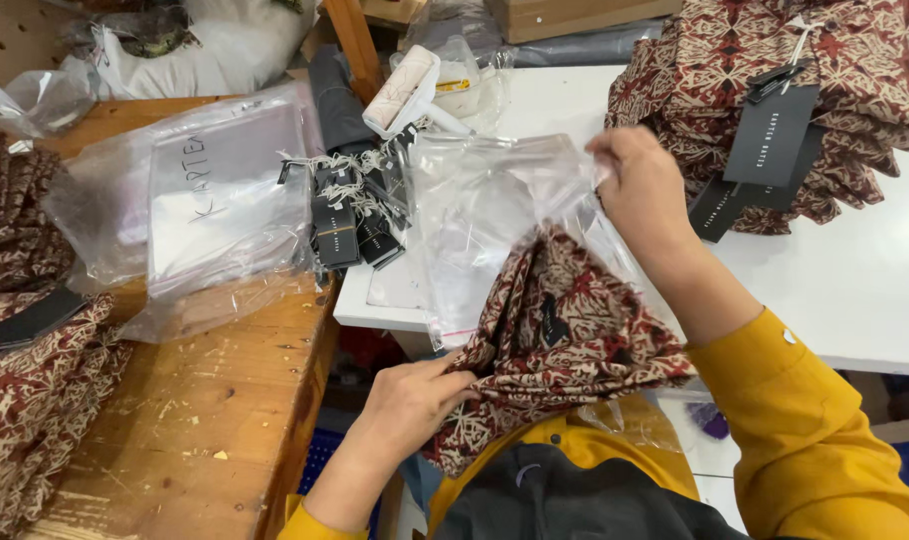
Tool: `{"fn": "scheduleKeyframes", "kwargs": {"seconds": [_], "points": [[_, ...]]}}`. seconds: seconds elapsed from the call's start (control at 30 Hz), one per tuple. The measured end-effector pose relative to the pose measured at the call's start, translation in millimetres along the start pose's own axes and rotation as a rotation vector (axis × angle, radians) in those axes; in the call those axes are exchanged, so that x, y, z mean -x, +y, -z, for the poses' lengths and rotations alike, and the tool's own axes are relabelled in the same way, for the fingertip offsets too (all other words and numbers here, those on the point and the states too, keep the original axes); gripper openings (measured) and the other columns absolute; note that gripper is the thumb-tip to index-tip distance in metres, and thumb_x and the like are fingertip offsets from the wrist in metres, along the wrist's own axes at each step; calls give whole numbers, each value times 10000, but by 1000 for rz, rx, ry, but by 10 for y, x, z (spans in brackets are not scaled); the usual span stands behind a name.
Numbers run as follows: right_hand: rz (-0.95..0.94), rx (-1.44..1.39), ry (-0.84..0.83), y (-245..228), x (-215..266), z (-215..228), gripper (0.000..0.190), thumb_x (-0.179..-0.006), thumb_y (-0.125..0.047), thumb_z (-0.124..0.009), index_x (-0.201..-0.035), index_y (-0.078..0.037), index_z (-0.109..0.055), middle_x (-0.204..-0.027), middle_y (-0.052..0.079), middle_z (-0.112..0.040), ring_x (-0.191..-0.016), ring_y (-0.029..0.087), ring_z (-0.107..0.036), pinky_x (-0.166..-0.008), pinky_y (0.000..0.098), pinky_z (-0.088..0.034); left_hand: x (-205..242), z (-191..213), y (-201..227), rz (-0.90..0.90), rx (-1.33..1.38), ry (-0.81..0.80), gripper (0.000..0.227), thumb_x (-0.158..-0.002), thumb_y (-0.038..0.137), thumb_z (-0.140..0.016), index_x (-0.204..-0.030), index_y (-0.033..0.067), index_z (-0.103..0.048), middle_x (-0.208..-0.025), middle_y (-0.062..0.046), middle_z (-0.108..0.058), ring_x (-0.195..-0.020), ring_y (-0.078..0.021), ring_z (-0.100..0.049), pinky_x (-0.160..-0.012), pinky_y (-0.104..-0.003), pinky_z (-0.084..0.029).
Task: The person repeatedly picks up folded patterned shirts, places them into clear plastic zip bags, and seals the bags. The packaged shirts are stacked on the table. The person handles shirts and plastic bags by hand throughout the clip.
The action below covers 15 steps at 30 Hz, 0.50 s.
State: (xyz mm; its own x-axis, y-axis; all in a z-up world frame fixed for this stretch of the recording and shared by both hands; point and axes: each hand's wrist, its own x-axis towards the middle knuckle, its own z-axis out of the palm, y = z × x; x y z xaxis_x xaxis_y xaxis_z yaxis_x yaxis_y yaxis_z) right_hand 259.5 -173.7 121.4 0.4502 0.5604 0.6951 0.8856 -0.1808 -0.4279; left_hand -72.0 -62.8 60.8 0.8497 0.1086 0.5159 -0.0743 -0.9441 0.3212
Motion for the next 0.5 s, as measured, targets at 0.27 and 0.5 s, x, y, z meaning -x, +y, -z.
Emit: {"fn": "scheduleKeyframes", "kwargs": {"seconds": [0.27, 0.5], "points": [[589, -92, 104, -194, 207, 277, 253, -864, 115, -705, -1067, -37, -692, -1143, 128, -679, -1070, 329, -669, -944, 405, -545, 170, -74, 32, -73, -6, 73, 208, -772, 155, -817, -963, 124, -741, -1165, -95, -741, -851, -261, -749, -707, -346, -595], [-39, -226, -85, 592, 510, -669, 148, -952, 22, -678, -1093, -17, -692, -1053, 139, -695, -936, 273, -695, -845, 366, -556, 346, -272, 50, -27, 97, 37, 211, -761, 134, -822, -957, 117, -746, -1207, -117, -748, -828, -280, -745, -690, -357, -589]]}}
